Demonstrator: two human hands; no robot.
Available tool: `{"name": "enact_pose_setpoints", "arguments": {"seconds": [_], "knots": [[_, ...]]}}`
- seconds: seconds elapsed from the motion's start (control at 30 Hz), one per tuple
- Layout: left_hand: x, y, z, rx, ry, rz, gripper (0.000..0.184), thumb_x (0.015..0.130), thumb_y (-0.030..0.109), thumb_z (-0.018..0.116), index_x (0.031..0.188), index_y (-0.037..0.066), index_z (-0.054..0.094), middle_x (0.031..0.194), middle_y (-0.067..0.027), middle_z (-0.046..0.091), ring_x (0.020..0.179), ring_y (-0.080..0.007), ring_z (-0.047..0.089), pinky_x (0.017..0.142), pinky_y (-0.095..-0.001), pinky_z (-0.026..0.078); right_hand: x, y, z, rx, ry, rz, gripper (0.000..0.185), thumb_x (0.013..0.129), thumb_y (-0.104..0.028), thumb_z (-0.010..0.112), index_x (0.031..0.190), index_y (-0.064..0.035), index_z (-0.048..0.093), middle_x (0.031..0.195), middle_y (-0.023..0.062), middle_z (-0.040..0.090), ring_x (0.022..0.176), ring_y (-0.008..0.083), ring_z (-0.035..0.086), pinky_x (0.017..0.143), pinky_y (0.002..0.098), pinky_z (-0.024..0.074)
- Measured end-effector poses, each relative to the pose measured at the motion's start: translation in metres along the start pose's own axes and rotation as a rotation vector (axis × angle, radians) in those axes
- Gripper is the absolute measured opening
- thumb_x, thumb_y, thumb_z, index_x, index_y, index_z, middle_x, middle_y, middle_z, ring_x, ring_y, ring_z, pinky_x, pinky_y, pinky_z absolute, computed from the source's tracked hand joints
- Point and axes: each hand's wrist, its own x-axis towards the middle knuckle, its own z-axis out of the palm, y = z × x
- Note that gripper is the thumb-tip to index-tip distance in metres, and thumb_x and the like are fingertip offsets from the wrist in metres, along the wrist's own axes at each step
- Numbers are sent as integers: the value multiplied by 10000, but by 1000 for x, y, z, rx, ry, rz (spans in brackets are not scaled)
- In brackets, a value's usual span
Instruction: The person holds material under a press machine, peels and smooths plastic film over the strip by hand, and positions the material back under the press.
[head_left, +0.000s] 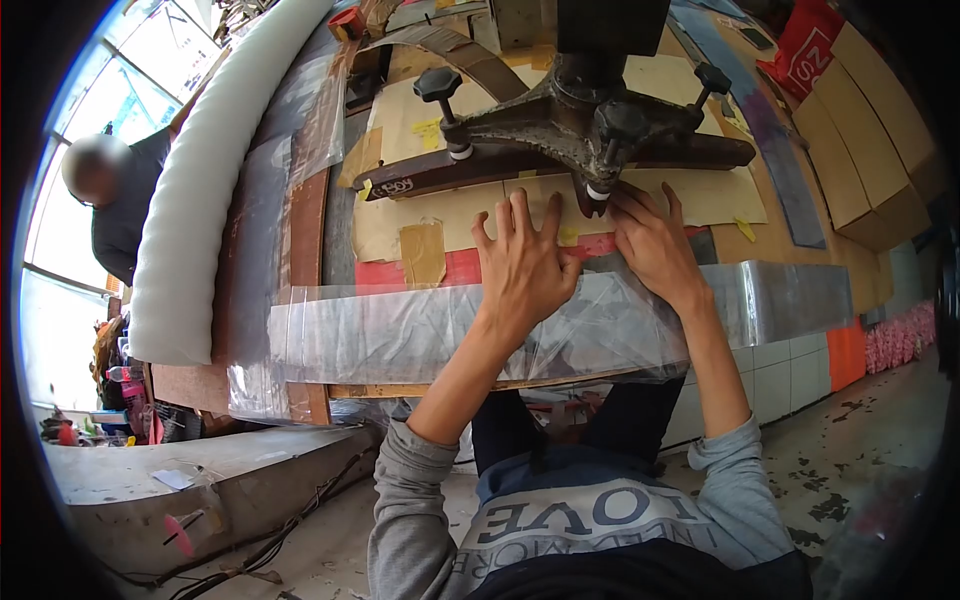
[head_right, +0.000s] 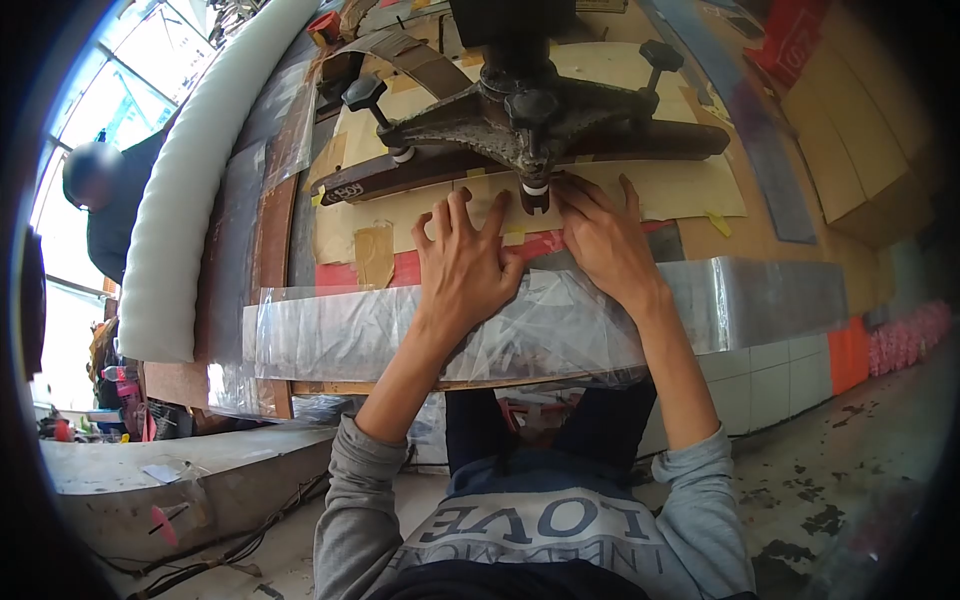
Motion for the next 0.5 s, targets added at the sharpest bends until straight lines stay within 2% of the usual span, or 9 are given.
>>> {"name": "enact_pose_setpoints", "arguments": {"seconds": [0.27, 0.5], "knots": [[-1, 0, 1, 31, 11, -9, 644, 692, 291, 581, 1262, 2, 504, 1171, -253, 456, 1096, -347, 448, 952, -534, 303, 0, 0, 0, 13, 17, -12, 314, 847, -103, 581, 1149, -26, 620, 1235, 57, 592, 1196, 206, 493, 1055, 577, 276], [-1, 0, 1, 5, -1, -13, 626, 704, 278, 558, 1275, 27, 507, 1152, -256, 446, 1094, -359, 436, 956, -532, 291, 0, 1, 0, 19, -11, -15, 306, 853, -103, 574, 1146, -27, 620, 1232, 60, 594, 1198, 201, 494, 1064, 559, 273]]}}
